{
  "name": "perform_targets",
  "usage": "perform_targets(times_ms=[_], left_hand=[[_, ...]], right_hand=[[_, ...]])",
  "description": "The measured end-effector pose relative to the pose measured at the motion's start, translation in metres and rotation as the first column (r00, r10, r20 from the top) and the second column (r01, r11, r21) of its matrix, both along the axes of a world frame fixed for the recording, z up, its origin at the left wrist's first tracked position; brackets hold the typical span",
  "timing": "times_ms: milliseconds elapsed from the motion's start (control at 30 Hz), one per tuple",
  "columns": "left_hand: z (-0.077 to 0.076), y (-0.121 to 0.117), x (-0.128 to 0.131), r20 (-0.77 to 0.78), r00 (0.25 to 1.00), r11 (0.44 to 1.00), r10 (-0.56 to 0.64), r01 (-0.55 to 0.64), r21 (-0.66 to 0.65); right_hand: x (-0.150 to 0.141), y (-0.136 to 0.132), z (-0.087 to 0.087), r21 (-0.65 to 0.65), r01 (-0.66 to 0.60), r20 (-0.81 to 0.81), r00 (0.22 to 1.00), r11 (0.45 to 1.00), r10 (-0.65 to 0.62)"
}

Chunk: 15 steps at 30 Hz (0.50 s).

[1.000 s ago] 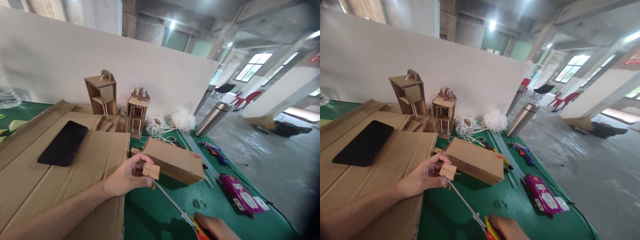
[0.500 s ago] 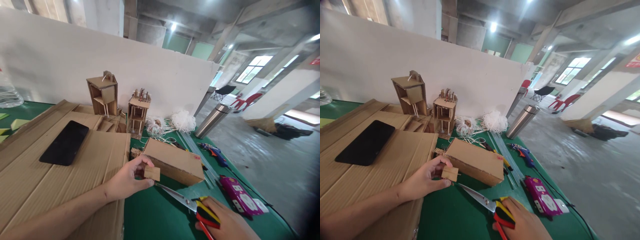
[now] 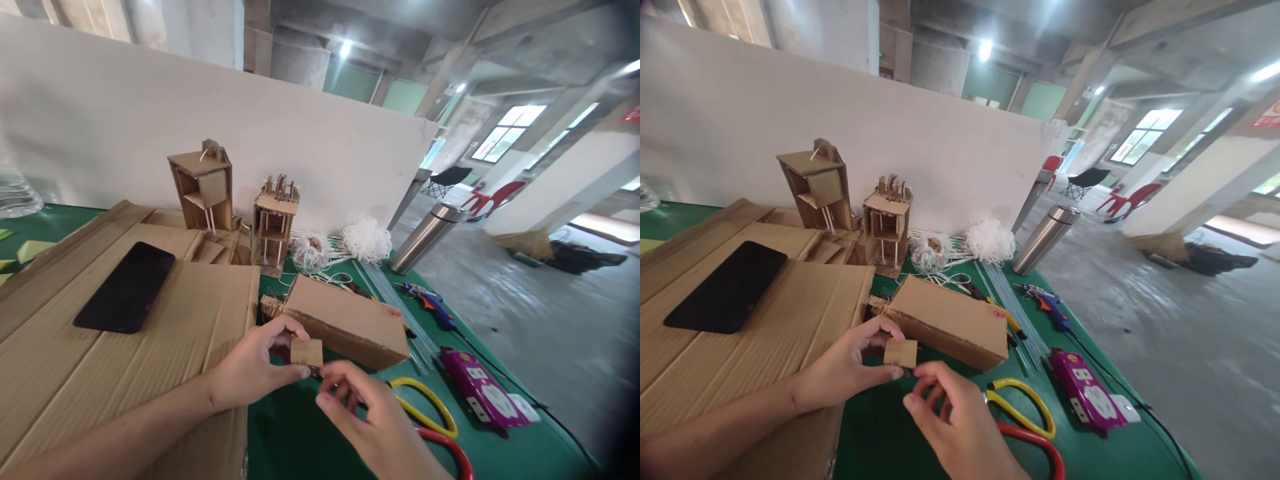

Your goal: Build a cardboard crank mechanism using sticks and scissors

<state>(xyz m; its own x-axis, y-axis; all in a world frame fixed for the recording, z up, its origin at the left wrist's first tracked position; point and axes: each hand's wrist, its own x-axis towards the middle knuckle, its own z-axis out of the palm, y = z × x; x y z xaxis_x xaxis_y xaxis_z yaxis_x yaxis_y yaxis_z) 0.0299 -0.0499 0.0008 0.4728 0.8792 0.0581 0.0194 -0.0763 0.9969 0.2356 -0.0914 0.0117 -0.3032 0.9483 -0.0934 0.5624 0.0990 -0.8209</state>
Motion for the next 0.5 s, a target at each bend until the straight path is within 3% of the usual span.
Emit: perform_targets(times_ms=[133, 267, 367, 500], left_hand=[[0.0, 0.0, 0.0, 0.024, 1.0, 1.0, 0.018, -0.018, 0.008], [-0.001, 0.0, 0.001, 0.024, 0.998, 0.998, 0.055, -0.056, 0.011], [-0.002, -0.001, 0.0, -0.023, 0.997, 0.995, 0.079, -0.077, 0.062], [-0.002, -0.002, 0.0, -0.172, 0.981, 0.987, 0.093, -0.067, 0.149]], right_hand=[[-0.019, 0.012, -0.003, -0.062, 0.019, -0.19, 0.981, 0.998, -0.03], [-0.016, 0.011, -0.002, -0.034, -0.006, -0.168, 0.986, 0.999, 0.0], [-0.01, 0.005, -0.002, 0.154, -0.029, -0.086, 0.995, 0.988, 0.043], [-0.007, 0.004, -0.004, 0.45, -0.053, 0.005, 0.998, 0.891, 0.057]])
